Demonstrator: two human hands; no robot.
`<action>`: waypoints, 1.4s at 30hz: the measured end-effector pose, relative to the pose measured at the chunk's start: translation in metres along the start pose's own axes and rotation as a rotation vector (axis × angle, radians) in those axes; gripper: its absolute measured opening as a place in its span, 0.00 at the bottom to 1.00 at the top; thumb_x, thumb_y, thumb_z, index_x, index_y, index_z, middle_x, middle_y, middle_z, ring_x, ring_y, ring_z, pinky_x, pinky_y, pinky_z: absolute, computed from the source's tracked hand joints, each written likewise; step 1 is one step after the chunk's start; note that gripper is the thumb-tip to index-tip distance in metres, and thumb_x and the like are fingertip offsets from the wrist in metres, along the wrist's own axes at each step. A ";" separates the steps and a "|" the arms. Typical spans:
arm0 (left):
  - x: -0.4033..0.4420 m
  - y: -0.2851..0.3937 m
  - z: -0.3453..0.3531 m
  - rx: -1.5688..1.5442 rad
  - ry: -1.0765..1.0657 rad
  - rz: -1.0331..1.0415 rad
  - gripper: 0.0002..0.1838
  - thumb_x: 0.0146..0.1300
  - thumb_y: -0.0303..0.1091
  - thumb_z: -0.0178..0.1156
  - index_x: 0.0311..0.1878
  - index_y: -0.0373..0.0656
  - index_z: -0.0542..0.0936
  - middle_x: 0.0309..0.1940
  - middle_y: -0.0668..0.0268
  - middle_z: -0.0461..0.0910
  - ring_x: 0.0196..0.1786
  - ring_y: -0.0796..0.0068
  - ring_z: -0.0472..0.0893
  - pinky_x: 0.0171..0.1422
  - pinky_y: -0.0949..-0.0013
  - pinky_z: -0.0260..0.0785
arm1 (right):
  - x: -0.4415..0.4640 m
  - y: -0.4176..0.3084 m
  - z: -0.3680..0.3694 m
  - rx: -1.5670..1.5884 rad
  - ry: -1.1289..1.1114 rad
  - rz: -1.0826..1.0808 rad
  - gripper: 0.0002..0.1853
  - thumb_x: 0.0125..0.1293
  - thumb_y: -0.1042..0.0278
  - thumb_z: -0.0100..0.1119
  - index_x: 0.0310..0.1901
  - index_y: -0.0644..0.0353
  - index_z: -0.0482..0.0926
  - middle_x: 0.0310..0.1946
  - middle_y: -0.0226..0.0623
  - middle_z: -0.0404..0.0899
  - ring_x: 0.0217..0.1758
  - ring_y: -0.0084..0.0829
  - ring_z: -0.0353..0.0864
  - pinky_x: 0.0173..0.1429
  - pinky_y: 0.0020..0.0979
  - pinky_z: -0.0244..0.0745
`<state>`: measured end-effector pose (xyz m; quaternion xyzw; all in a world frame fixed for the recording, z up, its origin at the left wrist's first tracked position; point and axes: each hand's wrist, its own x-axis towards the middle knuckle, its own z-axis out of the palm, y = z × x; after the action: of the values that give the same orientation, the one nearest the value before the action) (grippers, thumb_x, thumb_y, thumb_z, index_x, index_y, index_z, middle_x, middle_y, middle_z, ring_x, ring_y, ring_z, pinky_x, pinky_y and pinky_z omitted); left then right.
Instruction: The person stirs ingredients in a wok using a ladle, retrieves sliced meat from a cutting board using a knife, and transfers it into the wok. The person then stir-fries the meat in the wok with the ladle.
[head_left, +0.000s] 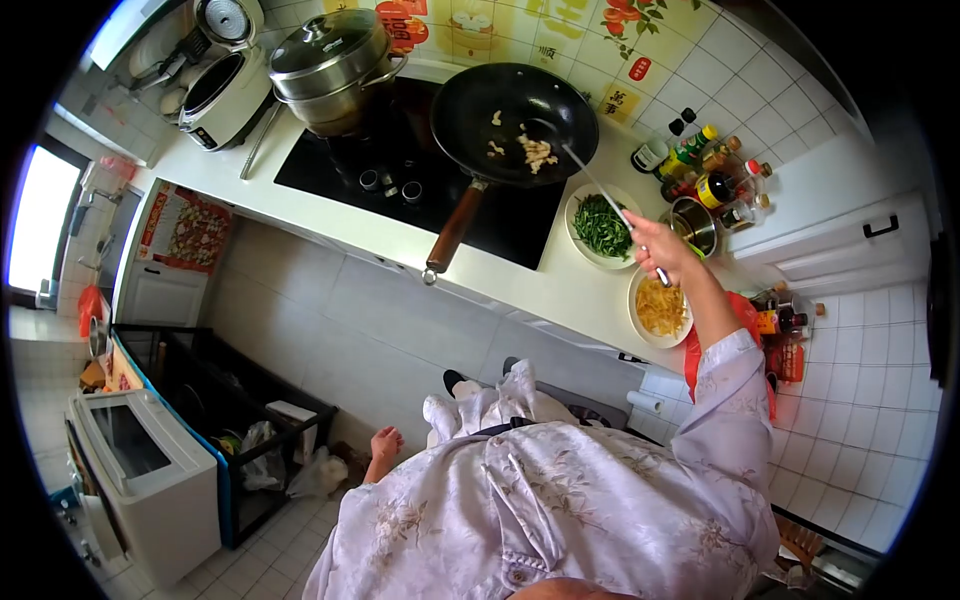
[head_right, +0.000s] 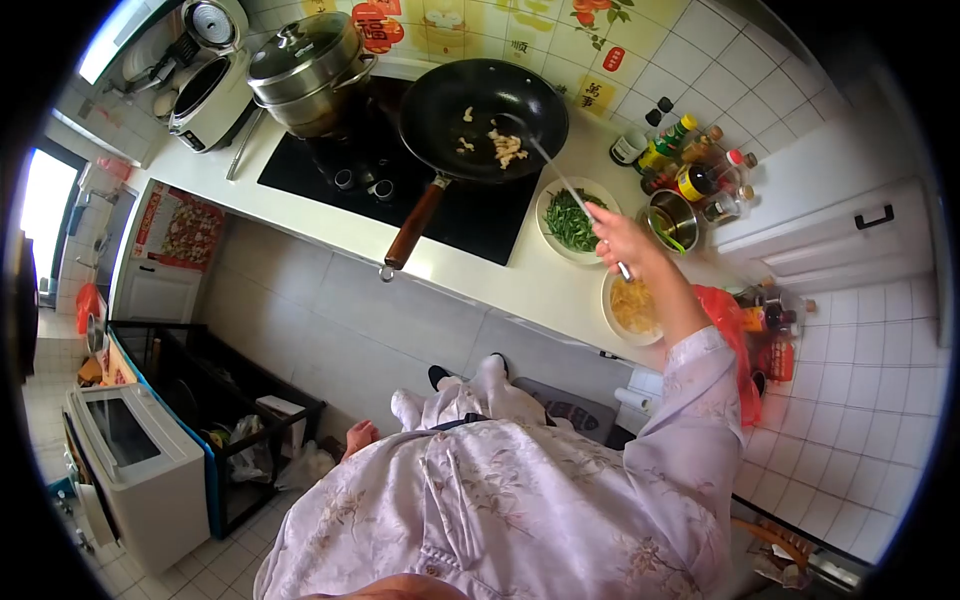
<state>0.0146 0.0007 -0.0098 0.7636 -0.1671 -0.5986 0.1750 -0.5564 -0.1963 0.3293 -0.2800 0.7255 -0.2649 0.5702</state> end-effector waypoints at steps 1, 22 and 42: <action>0.001 -0.004 0.002 0.051 -0.023 -0.016 0.16 0.57 0.36 0.54 0.47 0.42 0.72 0.28 0.68 0.76 0.26 0.78 0.76 0.24 0.75 0.64 | -0.005 0.001 0.003 0.078 -0.085 0.011 0.23 0.66 0.67 0.36 0.63 0.39 0.54 0.17 0.22 0.57 0.12 0.12 0.50 0.13 0.16 0.52; -0.024 0.021 0.034 0.019 0.013 -0.014 0.15 0.57 0.34 0.54 0.47 0.41 0.72 0.28 0.68 0.76 0.26 0.77 0.75 0.25 0.75 0.64 | 0.066 -0.030 -0.004 -0.821 0.314 -0.696 0.20 0.59 0.69 0.47 0.55 0.44 0.67 0.35 0.54 0.74 0.36 0.47 0.74 0.43 0.35 0.68; -0.006 0.018 0.055 0.037 -0.009 0.003 0.16 0.56 0.36 0.54 0.47 0.41 0.72 0.28 0.67 0.77 0.27 0.77 0.76 0.26 0.75 0.65 | 0.005 -0.032 -0.055 -1.152 0.329 -0.516 0.18 0.59 0.67 0.48 0.52 0.40 0.70 0.37 0.48 0.75 0.39 0.46 0.75 0.44 0.40 0.69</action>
<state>-0.0408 -0.0159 -0.0090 0.7637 -0.1802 -0.5985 0.1612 -0.6073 -0.2186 0.3600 -0.6618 0.7386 -0.0016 0.1283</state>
